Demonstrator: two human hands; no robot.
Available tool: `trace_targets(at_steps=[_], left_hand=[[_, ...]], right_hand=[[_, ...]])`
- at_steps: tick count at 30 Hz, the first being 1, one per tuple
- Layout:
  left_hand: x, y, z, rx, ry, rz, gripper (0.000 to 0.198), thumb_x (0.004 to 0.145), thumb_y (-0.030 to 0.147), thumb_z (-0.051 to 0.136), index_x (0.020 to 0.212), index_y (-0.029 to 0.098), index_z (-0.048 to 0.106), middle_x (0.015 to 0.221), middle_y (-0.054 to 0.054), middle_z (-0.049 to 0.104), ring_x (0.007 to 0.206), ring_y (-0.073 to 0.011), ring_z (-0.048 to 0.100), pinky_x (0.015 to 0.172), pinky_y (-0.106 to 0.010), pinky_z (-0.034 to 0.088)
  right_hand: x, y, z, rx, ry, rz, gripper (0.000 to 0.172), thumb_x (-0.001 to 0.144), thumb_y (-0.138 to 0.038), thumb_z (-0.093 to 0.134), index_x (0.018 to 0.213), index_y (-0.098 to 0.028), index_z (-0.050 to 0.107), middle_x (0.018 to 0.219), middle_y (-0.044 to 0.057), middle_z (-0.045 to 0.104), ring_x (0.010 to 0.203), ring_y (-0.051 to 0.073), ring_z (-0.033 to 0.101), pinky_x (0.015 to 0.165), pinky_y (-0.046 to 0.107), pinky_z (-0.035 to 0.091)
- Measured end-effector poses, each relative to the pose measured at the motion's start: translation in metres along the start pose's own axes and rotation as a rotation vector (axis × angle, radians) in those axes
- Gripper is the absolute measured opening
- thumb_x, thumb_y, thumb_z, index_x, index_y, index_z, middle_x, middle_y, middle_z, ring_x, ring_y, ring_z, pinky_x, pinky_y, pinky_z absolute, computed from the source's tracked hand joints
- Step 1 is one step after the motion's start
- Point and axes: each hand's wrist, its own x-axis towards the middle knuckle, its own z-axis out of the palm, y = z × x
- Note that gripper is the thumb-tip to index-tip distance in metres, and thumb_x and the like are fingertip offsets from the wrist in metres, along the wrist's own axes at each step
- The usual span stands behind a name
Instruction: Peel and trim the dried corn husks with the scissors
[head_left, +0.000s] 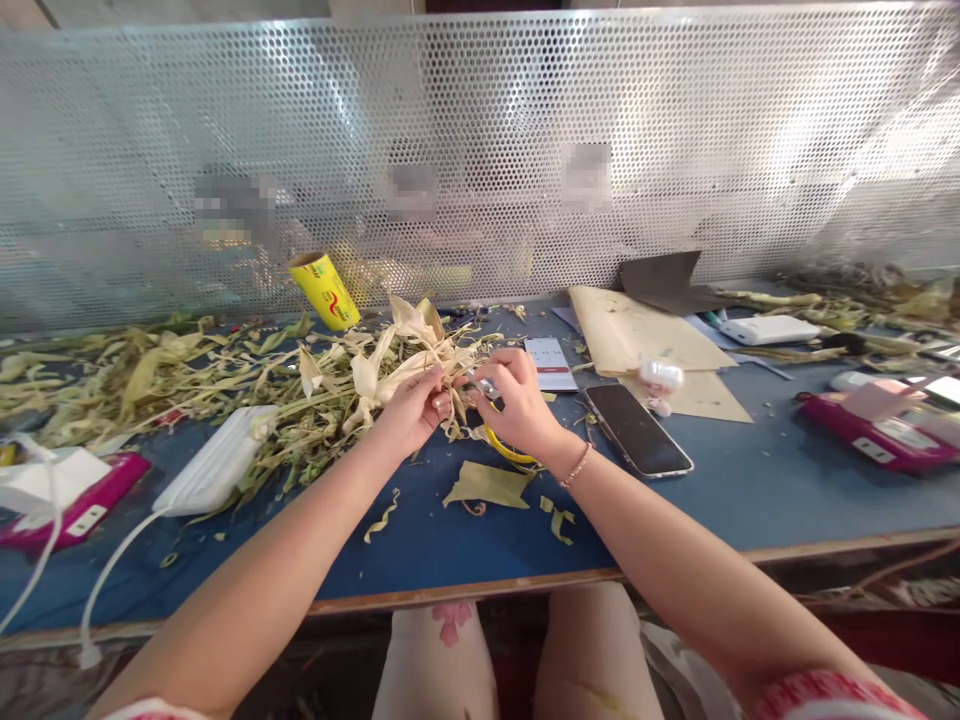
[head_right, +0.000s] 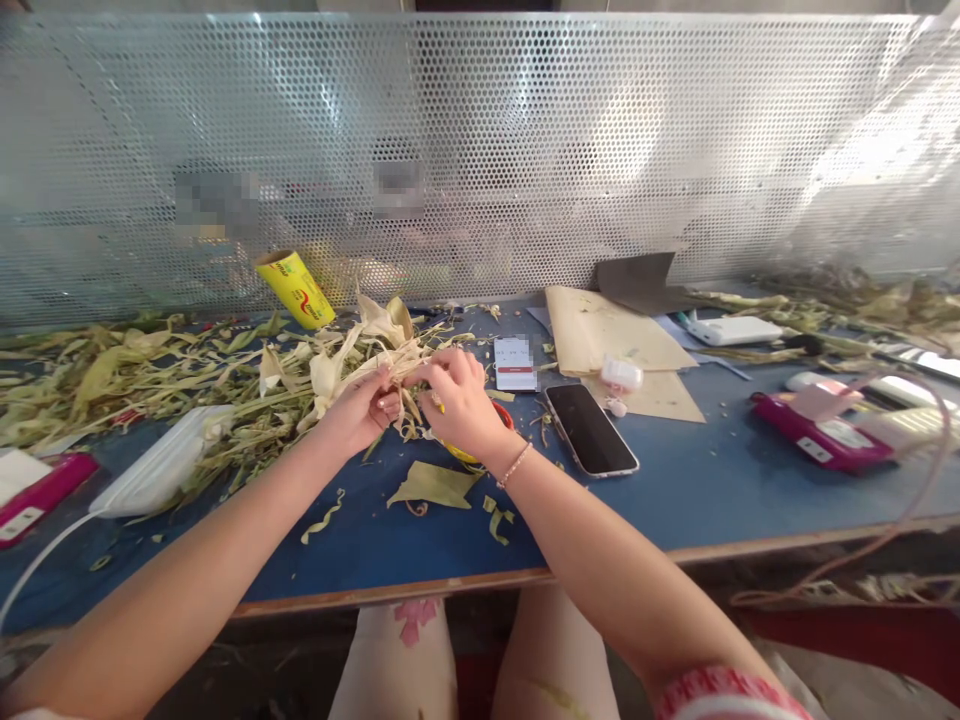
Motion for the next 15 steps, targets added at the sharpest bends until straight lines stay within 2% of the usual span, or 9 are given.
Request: trace_targets(at_steps=[3,6,10,15], left_hand=[[-0.0007,0.0006,0.0014,-0.098,0.034,-0.029,0.033,0.065,0.029,0.073,0.056,0.014,0.045,0.047,0.007,0.041,0.041,-0.0007,0.037,0.039,-0.013,0.033],[-0.0013,0.0002,0.0028,-0.135,0.081,-0.029,0.030,0.064,0.025,0.073,0.057,0.014,0.046,0.046,0.007,0.041,0.041,-0.0008,0.038,0.040,-0.013,0.036],[-0.0019,-0.0012,0.0047,-0.106,0.126,-0.038,0.029,0.064,0.021,0.072,0.054,0.014,0.045,0.044,0.007,0.041,0.040,-0.0012,0.037,0.041,-0.014,0.037],[-0.0019,-0.0024,0.0041,-0.084,0.108,-0.080,0.029,0.064,0.023,0.071,0.055,0.014,0.046,0.045,0.007,0.042,0.039,-0.0014,0.037,0.040,-0.014,0.036]], right_hand=[[-0.0023,-0.0016,-0.0015,-0.125,-0.081,-0.120,0.018,0.083,-0.021,0.049,0.095,-0.027,0.061,0.099,0.007,0.051,0.092,0.020,0.044,0.082,0.035,0.034],[-0.0035,-0.0012,0.0005,-0.191,-0.160,-0.198,0.021,0.085,-0.023,0.049,0.096,-0.034,0.063,0.107,0.004,0.051,0.097,0.020,0.041,0.084,0.036,0.031],[-0.0043,-0.0007,0.0038,-0.244,-0.201,-0.224,0.023,0.085,-0.023,0.050,0.098,-0.036,0.062,0.110,0.004,0.051,0.099,0.020,0.039,0.088,0.037,0.028],[-0.0056,-0.0013,0.0059,-0.289,-0.198,-0.236,0.017,0.084,-0.023,0.050,0.093,-0.032,0.062,0.108,0.004,0.052,0.099,0.020,0.040,0.092,0.039,0.024]])
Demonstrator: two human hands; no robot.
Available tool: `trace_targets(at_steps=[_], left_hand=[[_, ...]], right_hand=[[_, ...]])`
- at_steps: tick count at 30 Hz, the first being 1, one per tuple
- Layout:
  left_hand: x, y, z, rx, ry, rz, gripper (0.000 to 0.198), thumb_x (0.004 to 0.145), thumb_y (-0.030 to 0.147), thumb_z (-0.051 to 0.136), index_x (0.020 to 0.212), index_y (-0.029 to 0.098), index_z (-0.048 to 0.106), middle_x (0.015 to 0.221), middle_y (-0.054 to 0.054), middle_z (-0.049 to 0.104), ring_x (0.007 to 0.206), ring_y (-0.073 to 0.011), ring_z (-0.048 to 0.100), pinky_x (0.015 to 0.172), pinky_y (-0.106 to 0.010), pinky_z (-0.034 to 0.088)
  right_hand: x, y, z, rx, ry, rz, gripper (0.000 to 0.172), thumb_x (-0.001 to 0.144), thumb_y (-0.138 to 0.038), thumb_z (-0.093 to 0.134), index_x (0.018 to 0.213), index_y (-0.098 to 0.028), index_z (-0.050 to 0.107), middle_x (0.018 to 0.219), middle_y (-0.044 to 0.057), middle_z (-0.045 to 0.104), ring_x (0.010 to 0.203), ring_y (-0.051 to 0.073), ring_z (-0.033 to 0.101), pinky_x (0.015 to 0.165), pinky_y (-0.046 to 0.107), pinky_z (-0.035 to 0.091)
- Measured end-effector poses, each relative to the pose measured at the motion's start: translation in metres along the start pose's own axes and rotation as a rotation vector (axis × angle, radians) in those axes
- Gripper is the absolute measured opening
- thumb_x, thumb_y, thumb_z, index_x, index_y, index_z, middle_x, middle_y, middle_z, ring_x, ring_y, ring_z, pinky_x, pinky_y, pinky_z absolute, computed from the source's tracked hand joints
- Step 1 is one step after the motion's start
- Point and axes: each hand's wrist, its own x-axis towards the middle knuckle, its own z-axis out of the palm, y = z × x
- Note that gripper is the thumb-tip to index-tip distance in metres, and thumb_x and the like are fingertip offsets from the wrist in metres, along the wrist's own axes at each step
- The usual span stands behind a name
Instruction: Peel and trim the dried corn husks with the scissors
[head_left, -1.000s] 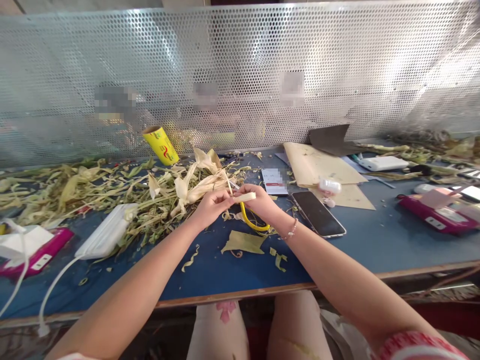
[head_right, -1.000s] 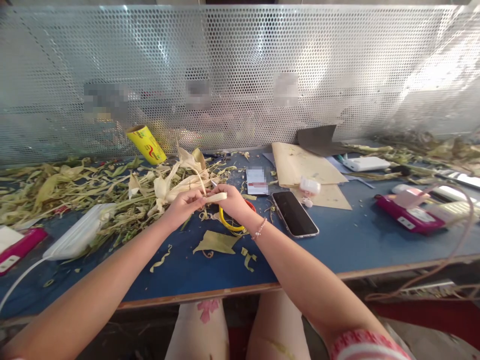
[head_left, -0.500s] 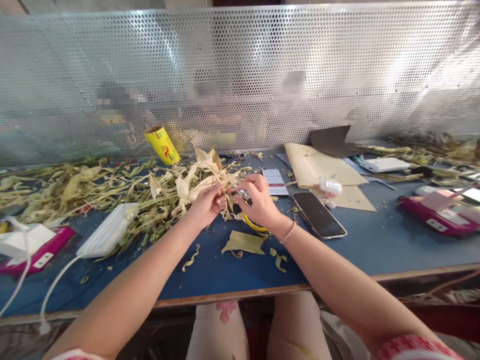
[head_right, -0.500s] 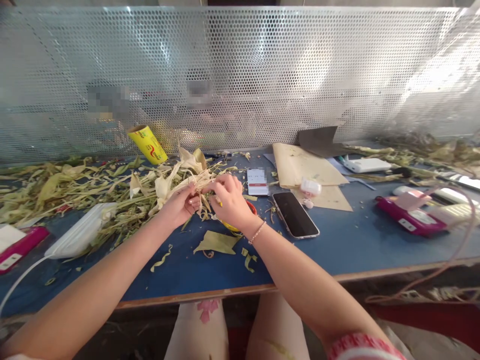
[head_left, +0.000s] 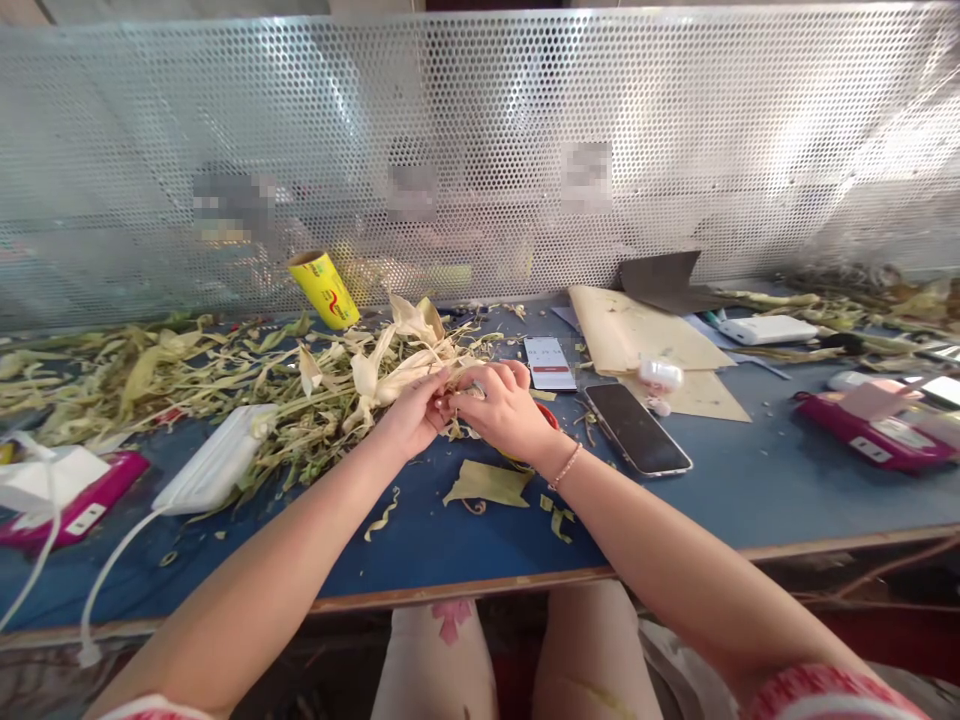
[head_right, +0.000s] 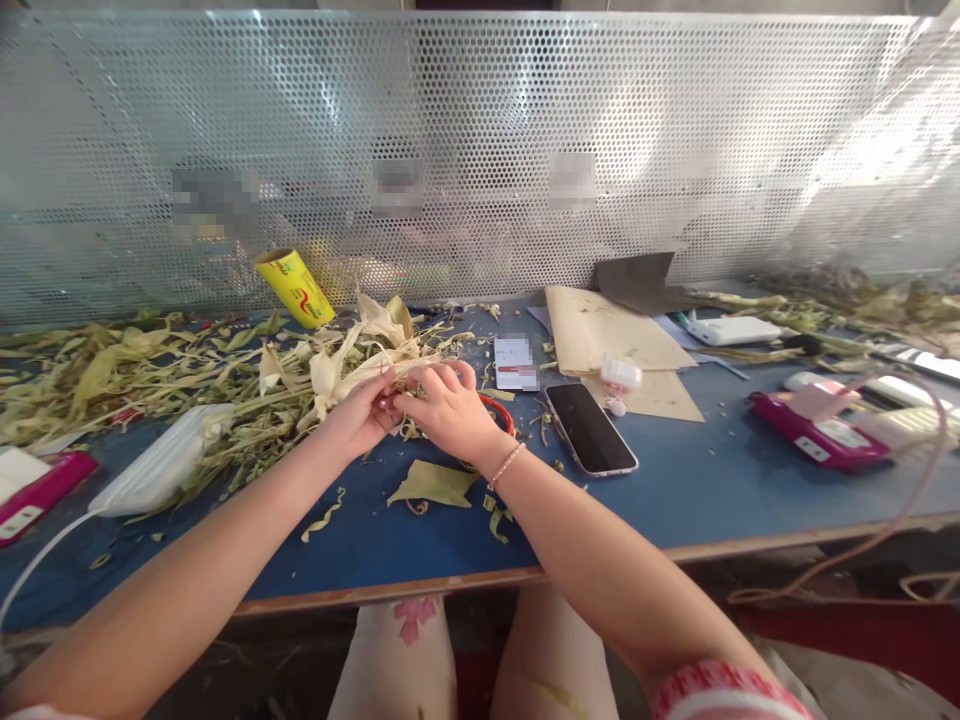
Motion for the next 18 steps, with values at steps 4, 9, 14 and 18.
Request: trace_targets(at_steps=[4,9,14,18], left_hand=[[0.0021,0.0005,-0.0022,0.003,-0.037,0.024,0.032,0.064,0.025,0.072,0.053,0.014,0.044,0.044,0.007,0.041,0.040,-0.0022,0.038,0.040,-0.015,0.036],[0.0033,0.0010,-0.0024,0.056,0.004,0.062,0.027,0.061,0.022,0.072,0.055,0.013,0.048,0.047,0.006,0.044,0.042,-0.0024,0.040,0.042,-0.015,0.036],[0.0006,-0.0009,-0.0028,0.214,-0.062,0.129,0.026,0.059,0.022,0.073,0.052,0.013,0.050,0.046,0.004,0.044,0.042,-0.0025,0.040,0.043,-0.016,0.034],[-0.0018,-0.0027,-0.0037,0.352,-0.054,0.190,0.031,0.059,0.023,0.073,0.048,0.014,0.046,0.044,0.005,0.042,0.044,-0.0037,0.040,0.043,-0.017,0.029]], right_hand=[[-0.0001,-0.0006,0.0016,-0.013,0.008,0.037,0.013,0.085,-0.026,0.050,0.091,-0.030,0.061,0.108,0.005,0.052,0.100,0.020,0.040,0.094,0.040,0.022],[0.0011,-0.0002,0.0010,0.013,0.028,0.044,0.017,0.087,-0.028,0.045,0.094,-0.026,0.060,0.105,0.007,0.052,0.096,0.020,0.040,0.090,0.038,0.026],[0.0029,0.0008,-0.0040,0.124,0.063,0.136,0.016,0.086,-0.028,0.047,0.090,-0.024,0.062,0.105,0.008,0.052,0.099,0.022,0.042,0.086,0.038,0.029],[0.0052,0.0028,-0.0048,0.350,0.114,0.220,0.013,0.086,-0.026,0.046,0.083,-0.020,0.057,0.103,0.009,0.054,0.097,0.020,0.048,0.083,0.034,0.035]])
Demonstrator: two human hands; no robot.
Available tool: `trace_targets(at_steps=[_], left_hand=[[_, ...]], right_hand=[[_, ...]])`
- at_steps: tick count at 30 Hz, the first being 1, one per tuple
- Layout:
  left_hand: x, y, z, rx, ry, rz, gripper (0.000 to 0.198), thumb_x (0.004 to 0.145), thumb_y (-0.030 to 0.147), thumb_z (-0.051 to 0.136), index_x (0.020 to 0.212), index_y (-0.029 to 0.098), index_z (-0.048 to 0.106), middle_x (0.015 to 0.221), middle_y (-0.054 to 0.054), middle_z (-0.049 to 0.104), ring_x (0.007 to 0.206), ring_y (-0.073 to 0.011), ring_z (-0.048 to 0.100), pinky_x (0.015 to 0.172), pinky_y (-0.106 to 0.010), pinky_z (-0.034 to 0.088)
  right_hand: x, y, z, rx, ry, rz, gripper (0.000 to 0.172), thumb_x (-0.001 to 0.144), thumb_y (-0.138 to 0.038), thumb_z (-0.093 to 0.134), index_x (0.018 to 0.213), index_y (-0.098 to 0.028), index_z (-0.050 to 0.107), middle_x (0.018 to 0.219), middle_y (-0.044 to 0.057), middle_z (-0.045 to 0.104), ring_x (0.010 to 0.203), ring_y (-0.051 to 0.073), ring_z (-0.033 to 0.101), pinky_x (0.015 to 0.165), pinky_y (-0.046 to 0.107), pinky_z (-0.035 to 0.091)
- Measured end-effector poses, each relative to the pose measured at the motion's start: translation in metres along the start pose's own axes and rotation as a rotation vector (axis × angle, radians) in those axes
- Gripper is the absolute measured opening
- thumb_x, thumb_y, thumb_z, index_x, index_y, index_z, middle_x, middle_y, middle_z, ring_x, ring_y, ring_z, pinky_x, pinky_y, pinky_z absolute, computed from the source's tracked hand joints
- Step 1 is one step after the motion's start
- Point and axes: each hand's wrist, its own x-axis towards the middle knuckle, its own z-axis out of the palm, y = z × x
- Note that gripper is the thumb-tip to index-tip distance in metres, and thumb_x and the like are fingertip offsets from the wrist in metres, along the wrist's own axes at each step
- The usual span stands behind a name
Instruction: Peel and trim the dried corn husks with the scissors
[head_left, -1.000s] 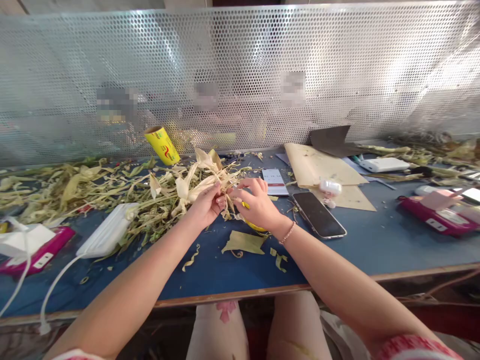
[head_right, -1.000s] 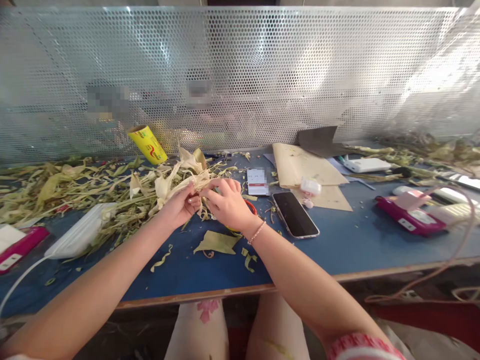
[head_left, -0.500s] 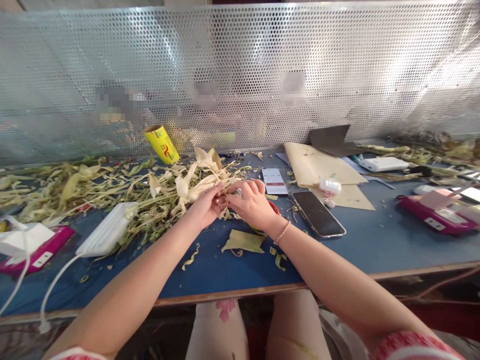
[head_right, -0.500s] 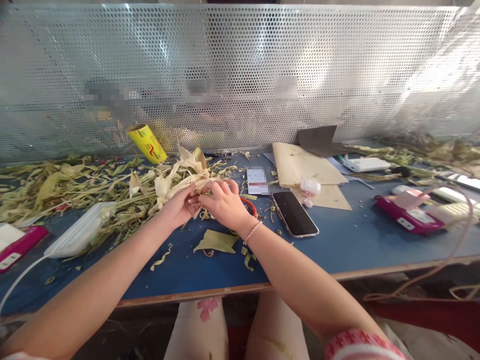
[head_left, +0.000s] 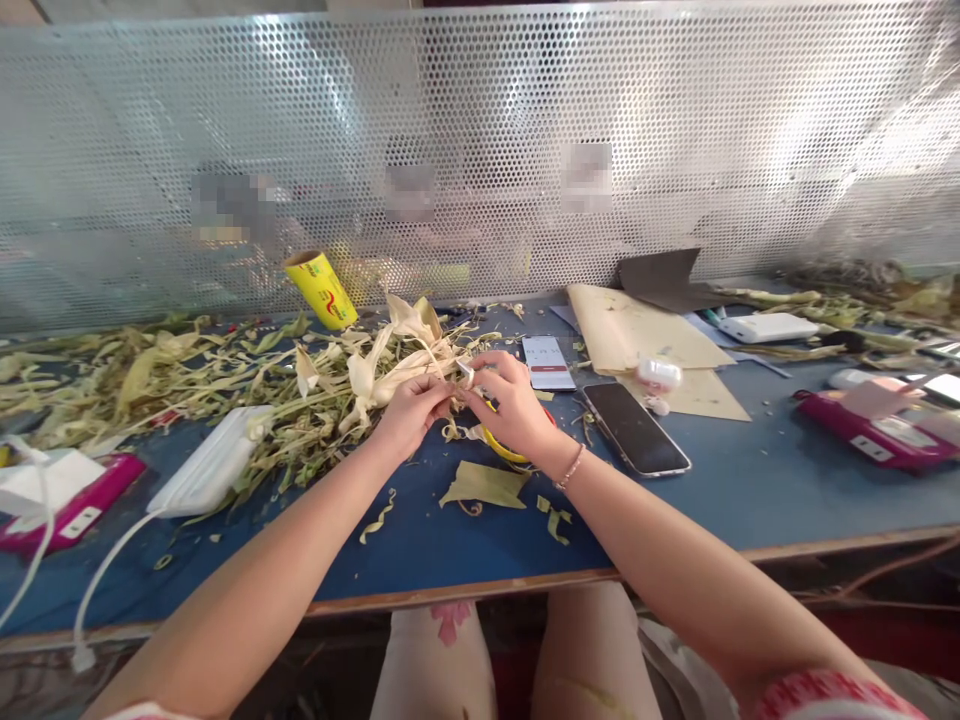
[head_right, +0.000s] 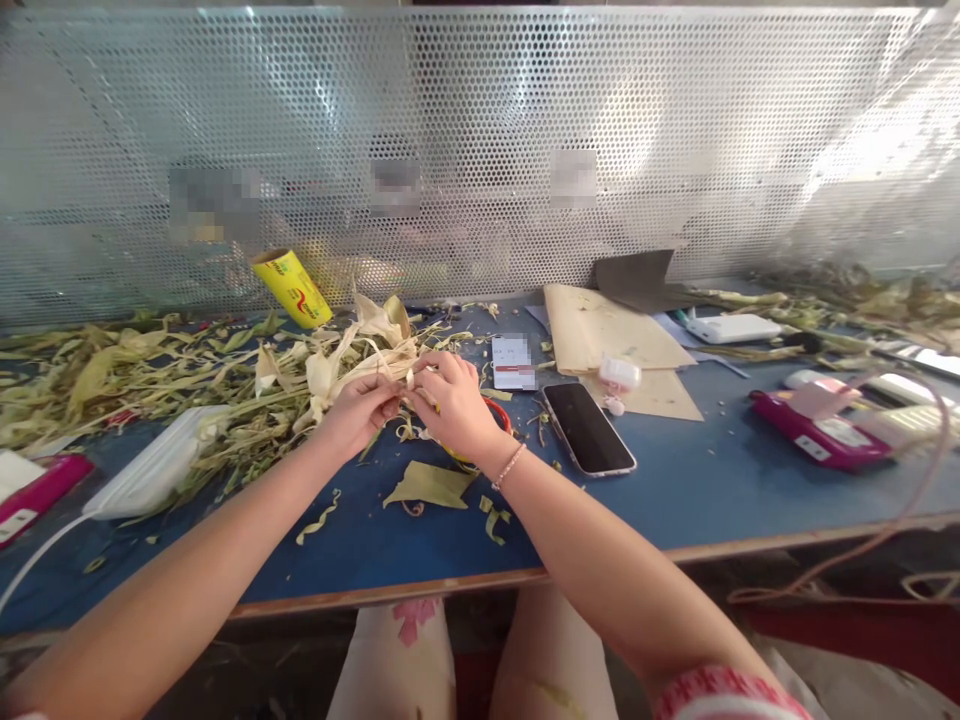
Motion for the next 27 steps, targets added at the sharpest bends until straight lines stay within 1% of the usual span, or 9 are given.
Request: trace_targets(at_steps=[3,6,9,14,18,21,23,25,27], left_hand=[[-0.001,-0.002,-0.002,0.105,-0.023,0.051,0.030,0.061,0.027,0.072,0.050,0.015,0.047,0.045,0.004,0.043,0.045,-0.0050,0.040,0.044,-0.019,0.028],[-0.001,-0.002,-0.004,0.250,-0.074,0.134,0.024,0.067,0.031,0.067,0.056,0.016,0.052,0.047,0.004,0.046,0.046,-0.0063,0.040,0.046,-0.020,0.029],[-0.003,0.001,-0.003,0.374,-0.106,0.211,0.022,0.072,0.034,0.062,0.062,0.016,0.053,0.048,0.003,0.049,0.047,-0.0078,0.043,0.049,-0.021,0.031],[-0.007,0.002,-0.001,0.429,-0.136,0.254,0.021,0.071,0.035,0.062,0.071,0.018,0.049,0.053,0.004,0.048,0.049,-0.0094,0.046,0.050,-0.021,0.034],[-0.008,-0.003,-0.001,0.564,-0.139,0.313,0.022,0.070,0.035,0.064,0.072,0.019,0.048,0.055,0.006,0.042,0.047,-0.0071,0.037,0.047,-0.021,0.028],[-0.008,-0.003,-0.001,0.693,-0.107,0.375,0.023,0.071,0.034,0.063,0.067,0.018,0.047,0.053,0.006,0.037,0.047,-0.0063,0.031,0.047,-0.021,0.025],[-0.008,-0.003,-0.001,0.732,-0.101,0.404,0.024,0.072,0.033,0.061,0.064,0.017,0.045,0.052,0.007,0.034,0.047,-0.0061,0.029,0.047,-0.021,0.024],[-0.008,-0.002,-0.001,0.735,-0.107,0.393,0.025,0.073,0.034,0.059,0.062,0.018,0.043,0.051,0.007,0.032,0.046,-0.0062,0.029,0.047,-0.021,0.025],[-0.007,0.000,-0.001,0.696,-0.101,0.341,0.027,0.073,0.037,0.057,0.062,0.018,0.041,0.049,0.007,0.033,0.045,-0.0067,0.032,0.046,-0.021,0.026]], right_hand=[[0.002,0.000,0.001,0.137,-0.019,0.070,0.011,0.085,-0.023,0.045,0.077,-0.020,0.053,0.086,0.007,0.057,0.084,0.018,0.051,0.075,0.031,0.039],[0.004,-0.001,0.002,0.223,-0.023,0.159,0.011,0.083,-0.022,0.046,0.072,-0.020,0.049,0.074,0.004,0.054,0.073,0.016,0.049,0.068,0.029,0.039],[0.005,-0.001,0.003,0.331,-0.017,0.245,0.011,0.080,-0.023,0.049,0.070,-0.020,0.047,0.073,0.002,0.052,0.070,0.015,0.048,0.065,0.027,0.038],[0.005,0.002,0.004,0.447,-0.027,0.370,0.015,0.078,-0.026,0.052,0.066,-0.021,0.046,0.065,-0.001,0.047,0.063,0.013,0.043,0.061,0.026,0.035],[0.005,0.000,0.005,0.568,-0.067,0.458,0.016,0.076,-0.030,0.054,0.065,-0.020,0.048,0.060,-0.003,0.046,0.058,0.011,0.040,0.057,0.025,0.033],[0.005,0.000,0.007,0.675,-0.082,0.526,0.016,0.074,-0.032,0.056,0.065,-0.019,0.050,0.059,-0.003,0.047,0.056,0.010,0.041,0.055,0.025,0.033],[0.004,0.000,0.010,0.755,-0.086,0.556,0.018,0.073,-0.035,0.057,0.066,-0.019,0.052,0.058,-0.003,0.048,0.055,0.010,0.041,0.054,0.024,0.033],[0.004,0.001,0.011,0.823,-0.083,0.566,0.019,0.072,-0.036,0.058,0.067,-0.018,0.052,0.059,-0.003,0.050,0.055,0.010,0.043,0.054,0.024,0.034],[0.005,0.002,0.011,0.850,-0.064,0.577,0.018,0.071,-0.035,0.058,0.068,-0.018,0.053,0.061,-0.003,0.051,0.056,0.009,0.043,0.055,0.024,0.035]])
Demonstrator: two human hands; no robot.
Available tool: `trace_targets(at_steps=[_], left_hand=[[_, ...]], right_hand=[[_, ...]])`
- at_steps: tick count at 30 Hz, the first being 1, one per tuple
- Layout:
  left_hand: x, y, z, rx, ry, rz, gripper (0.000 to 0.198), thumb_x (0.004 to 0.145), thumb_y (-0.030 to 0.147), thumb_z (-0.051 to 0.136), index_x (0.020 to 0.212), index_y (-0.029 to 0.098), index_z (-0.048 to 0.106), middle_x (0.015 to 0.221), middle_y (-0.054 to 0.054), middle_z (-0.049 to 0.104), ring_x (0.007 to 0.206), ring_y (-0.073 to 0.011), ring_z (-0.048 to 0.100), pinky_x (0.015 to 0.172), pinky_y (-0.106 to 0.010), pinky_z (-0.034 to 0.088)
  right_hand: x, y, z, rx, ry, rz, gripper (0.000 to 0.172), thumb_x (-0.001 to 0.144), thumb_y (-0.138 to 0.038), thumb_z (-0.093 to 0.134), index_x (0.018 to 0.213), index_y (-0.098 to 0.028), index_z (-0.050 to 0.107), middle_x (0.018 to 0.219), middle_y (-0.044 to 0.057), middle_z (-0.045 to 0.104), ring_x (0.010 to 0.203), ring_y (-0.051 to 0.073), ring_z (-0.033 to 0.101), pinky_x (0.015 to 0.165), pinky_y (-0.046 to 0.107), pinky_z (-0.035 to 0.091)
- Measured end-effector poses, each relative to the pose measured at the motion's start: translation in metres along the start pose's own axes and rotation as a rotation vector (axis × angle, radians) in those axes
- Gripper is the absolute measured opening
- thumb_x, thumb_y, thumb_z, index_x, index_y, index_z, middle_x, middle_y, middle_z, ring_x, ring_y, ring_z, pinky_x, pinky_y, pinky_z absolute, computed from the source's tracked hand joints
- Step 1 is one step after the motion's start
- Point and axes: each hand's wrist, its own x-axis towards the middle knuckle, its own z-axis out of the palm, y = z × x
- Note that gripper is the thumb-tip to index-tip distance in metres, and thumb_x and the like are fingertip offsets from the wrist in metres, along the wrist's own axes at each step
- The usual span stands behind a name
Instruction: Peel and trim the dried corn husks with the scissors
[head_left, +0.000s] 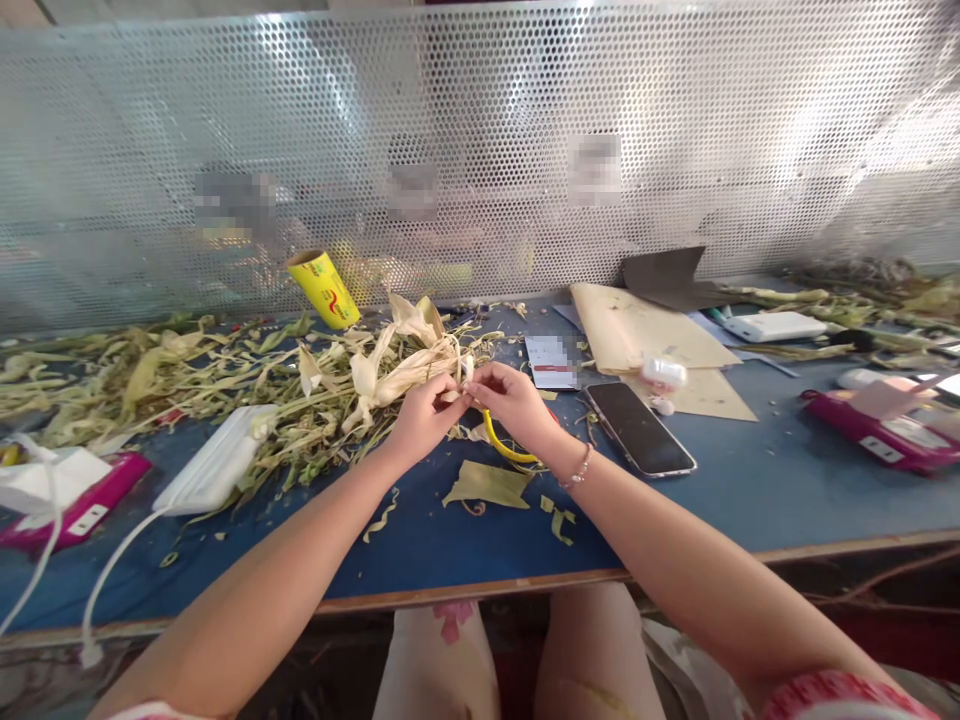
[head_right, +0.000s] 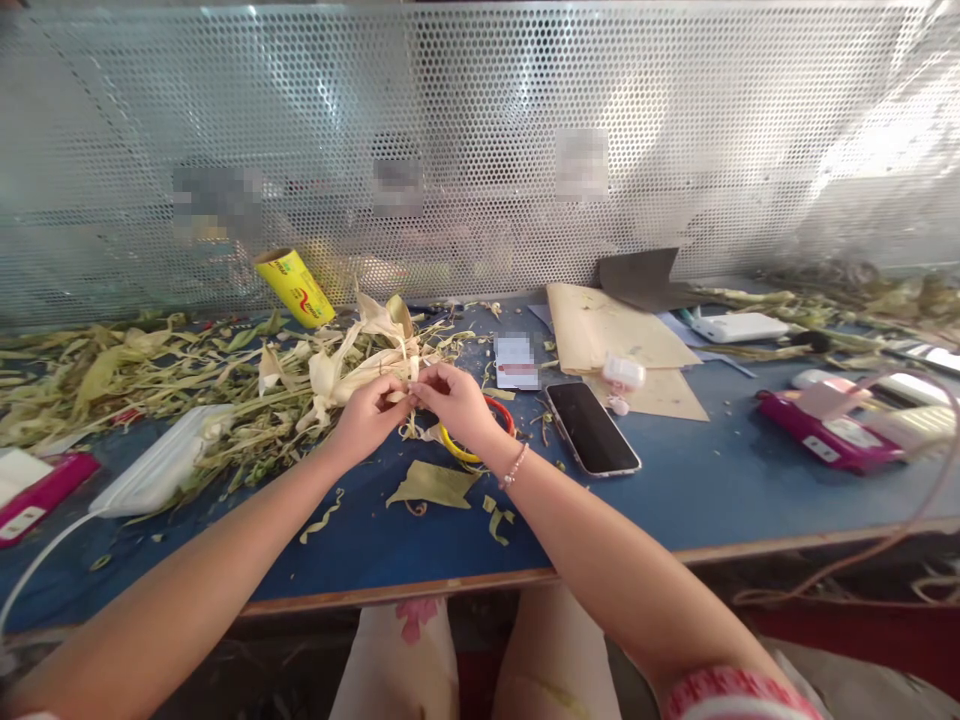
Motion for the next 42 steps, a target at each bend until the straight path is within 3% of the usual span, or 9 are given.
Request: trace_targets(at_steps=[6,10,15,18,21,25,28,36,42], left_hand=[[0.004,0.000,-0.004,-0.136,0.057,-0.100,0.031,0.071,0.041,0.059,0.063,0.019,0.040,0.047,0.007,0.036,0.044,-0.0078,0.038,0.046,-0.021,0.029],[0.005,-0.002,-0.005,-0.153,0.048,-0.114,0.035,0.070,0.045,0.060,0.064,0.019,0.038,0.048,0.008,0.032,0.043,-0.0065,0.032,0.044,-0.021,0.024],[0.005,-0.004,-0.003,-0.130,0.005,-0.071,0.040,0.066,0.046,0.064,0.063,0.018,0.035,0.053,0.008,0.028,0.046,-0.0051,0.027,0.044,-0.020,0.022],[0.004,-0.002,-0.002,-0.088,-0.007,-0.086,0.040,0.065,0.046,0.065,0.062,0.018,0.038,0.053,0.008,0.030,0.047,-0.0053,0.027,0.044,-0.020,0.022],[0.004,-0.001,0.000,-0.094,-0.028,-0.093,0.038,0.064,0.046,0.066,0.063,0.017,0.040,0.055,0.007,0.034,0.048,-0.0059,0.031,0.045,-0.020,0.025],[0.002,-0.002,0.002,-0.133,-0.078,-0.090,0.034,0.062,0.042,0.067,0.075,0.015,0.050,0.061,0.004,0.044,0.054,-0.0080,0.039,0.050,-0.021,0.033],[0.001,-0.004,0.004,-0.112,-0.080,-0.113,0.029,0.064,0.038,0.066,0.074,0.015,0.050,0.059,0.005,0.042,0.054,-0.0083,0.039,0.050,-0.022,0.033],[0.001,-0.009,0.007,-0.202,-0.108,-0.107,0.024,0.066,0.032,0.065,0.077,0.015,0.051,0.065,0.003,0.047,0.064,-0.0108,0.047,0.059,-0.024,0.039],[0.001,-0.002,0.006,-0.187,-0.077,-0.139,0.036,0.062,0.036,0.068,0.062,0.018,0.037,0.054,0.008,0.029,0.048,-0.0050,0.030,0.047,-0.020,0.027]], right_hand=[[0.002,-0.010,-0.006,0.056,0.066,0.070,0.018,0.063,-0.031,0.064,0.068,-0.017,0.055,0.062,-0.003,0.051,0.056,0.008,0.045,0.055,0.024,0.037],[0.000,-0.017,-0.009,0.190,0.013,0.098,0.019,0.064,-0.033,0.064,0.073,-0.017,0.057,0.059,-0.003,0.052,0.056,0.009,0.049,0.057,0.025,0.041],[-0.002,-0.021,-0.009,0.264,-0.114,0.012,0.022,0.067,-0.032,0.063,0.084,-0.018,0.060,0.075,0.001,0.059,0.068,0.011,0.055,0.066,0.027,0.045],[-0.002,-0.017,-0.008,0.135,-0.151,-0.069,0.015,0.071,-0.032,0.060,0.077,-0.018,0.059,0.071,0.000,0.057,0.067,0.012,0.053,0.066,0.028,0.044],[-0.001,-0.011,-0.008,-0.057,-0.107,-0.182,0.011,0.075,-0.028,0.057,0.073,-0.019,0.060,0.069,0.001,0.055,0.067,0.012,0.051,0.064,0.028,0.043],[0.000,-0.006,-0.007,-0.197,-0.093,-0.327,0.011,0.078,-0.024,0.055,0.072,-0.020,0.063,0.075,0.002,0.054,0.073,0.013,0.052,0.068,0.029,0.044],[0.000,-0.005,-0.007,-0.290,-0.055,-0.384,0.011,0.078,-0.024,0.056,0.071,-0.020,0.064,0.082,0.005,0.051,0.082,0.015,0.051,0.074,0.031,0.045],[-0.002,-0.004,-0.004,-0.379,-0.082,-0.375,0.011,0.081,-0.019,0.050,0.074,-0.019,0.058,0.086,0.006,0.053,0.081,0.014,0.052,0.069,0.028,0.045],[-0.003,-0.008,-0.004,-0.431,0.005,-0.306,0.014,0.080,-0.020,0.048,0.067,-0.019,0.052,0.071,0.002,0.052,0.069,0.013,0.050,0.063,0.025,0.041]])
